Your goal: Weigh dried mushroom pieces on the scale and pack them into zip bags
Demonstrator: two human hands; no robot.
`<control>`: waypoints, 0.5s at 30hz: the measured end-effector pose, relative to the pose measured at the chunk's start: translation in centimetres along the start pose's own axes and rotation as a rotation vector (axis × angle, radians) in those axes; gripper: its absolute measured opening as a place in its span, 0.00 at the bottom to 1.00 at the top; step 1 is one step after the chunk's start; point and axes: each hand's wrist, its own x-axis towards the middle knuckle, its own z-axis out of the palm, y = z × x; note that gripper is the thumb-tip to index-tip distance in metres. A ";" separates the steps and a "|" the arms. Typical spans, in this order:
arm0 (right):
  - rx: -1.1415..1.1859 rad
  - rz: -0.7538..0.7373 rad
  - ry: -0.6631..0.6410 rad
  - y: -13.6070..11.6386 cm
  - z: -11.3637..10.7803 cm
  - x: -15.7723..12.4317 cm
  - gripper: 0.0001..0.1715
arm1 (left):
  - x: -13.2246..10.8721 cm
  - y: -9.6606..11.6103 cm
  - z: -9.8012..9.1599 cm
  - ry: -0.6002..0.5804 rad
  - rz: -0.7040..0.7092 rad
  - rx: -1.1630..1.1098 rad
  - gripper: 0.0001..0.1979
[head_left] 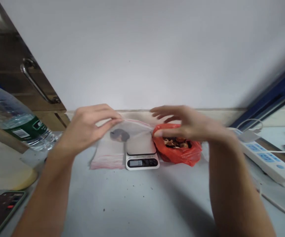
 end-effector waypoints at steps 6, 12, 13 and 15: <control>-0.012 -0.072 -0.359 0.2 1.3 0.2 0.11 | 2.6 4.0 4.0 -0.049 0.108 -0.143 0.09; -0.036 0.018 0.292 3.9 -4.5 -5.4 0.20 | 3.2 4.8 5.7 -0.111 0.069 -0.192 0.11; -0.120 0.040 0.417 4.8 -5.2 -6.6 0.22 | 3.1 4.7 6.2 -0.173 0.068 -0.203 0.11; -0.323 0.090 0.532 7.1 -5.9 -8.9 0.26 | 2.9 4.4 7.3 -0.311 0.070 -0.231 0.12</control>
